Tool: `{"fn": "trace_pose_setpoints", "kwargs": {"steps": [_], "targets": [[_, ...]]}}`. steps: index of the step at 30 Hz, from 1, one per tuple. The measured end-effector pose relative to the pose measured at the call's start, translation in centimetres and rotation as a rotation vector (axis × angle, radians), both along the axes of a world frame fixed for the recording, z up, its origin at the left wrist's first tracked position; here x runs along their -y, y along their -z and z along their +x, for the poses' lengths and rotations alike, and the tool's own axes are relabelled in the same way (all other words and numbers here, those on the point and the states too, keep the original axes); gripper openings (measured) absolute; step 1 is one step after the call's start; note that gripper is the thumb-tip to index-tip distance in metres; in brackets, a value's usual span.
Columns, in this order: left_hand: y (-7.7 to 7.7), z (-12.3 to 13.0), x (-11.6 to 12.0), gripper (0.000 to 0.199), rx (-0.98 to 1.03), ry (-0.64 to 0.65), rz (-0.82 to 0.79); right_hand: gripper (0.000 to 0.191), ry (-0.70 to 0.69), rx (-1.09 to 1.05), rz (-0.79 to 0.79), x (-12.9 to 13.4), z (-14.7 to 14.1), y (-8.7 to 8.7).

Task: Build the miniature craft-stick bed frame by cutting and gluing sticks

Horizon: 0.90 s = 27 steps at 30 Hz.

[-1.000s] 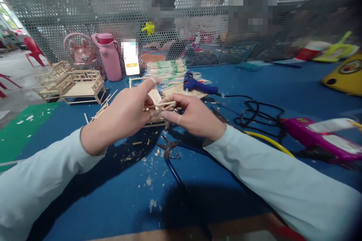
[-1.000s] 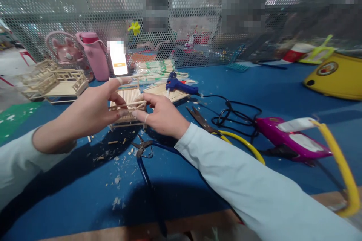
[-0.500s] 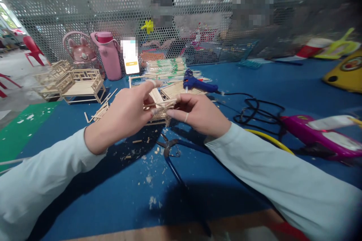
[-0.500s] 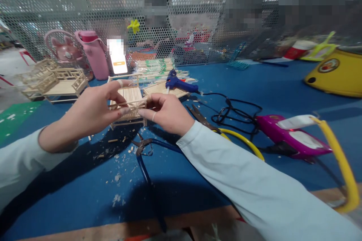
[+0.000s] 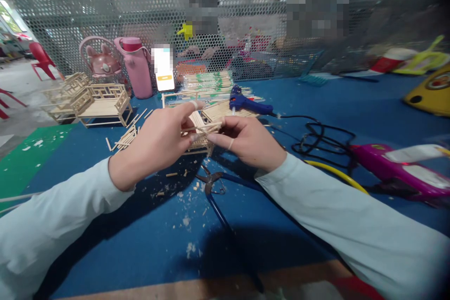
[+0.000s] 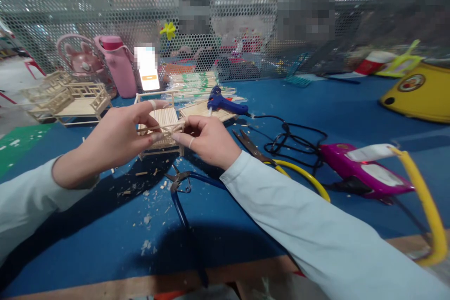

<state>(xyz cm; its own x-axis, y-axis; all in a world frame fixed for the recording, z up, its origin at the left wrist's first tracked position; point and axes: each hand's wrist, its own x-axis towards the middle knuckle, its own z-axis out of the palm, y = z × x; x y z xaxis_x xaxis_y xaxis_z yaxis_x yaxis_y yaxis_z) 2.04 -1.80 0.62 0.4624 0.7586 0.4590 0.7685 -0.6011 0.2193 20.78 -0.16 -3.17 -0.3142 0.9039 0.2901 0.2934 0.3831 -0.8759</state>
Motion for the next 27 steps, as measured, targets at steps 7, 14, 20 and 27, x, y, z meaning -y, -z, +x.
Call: {"fn": "trace_pose_setpoints", "kwargs": {"steps": [7,14,20,27], "targets": [[-0.3,-0.3,0.2,0.052,-0.004,-0.003,-0.033,0.034,-0.052,-0.097,-0.066,0.2,0.2,0.2],[-0.6,-0.5,0.3,0.054,-0.040,0.008,-0.066,0.040,-0.094,-0.124,-0.077,0.1,0.4,0.4],[-0.6,-0.4,0.3,0.054,-0.042,0.024,-0.080,0.042,-0.099,-0.095,-0.027,0.3,0.5,-0.2],[-0.2,-0.5,-0.1,0.055,-0.019,0.050,-0.061,0.032,0.504,0.074,0.344,-1.4,4.6,-3.2]]}}
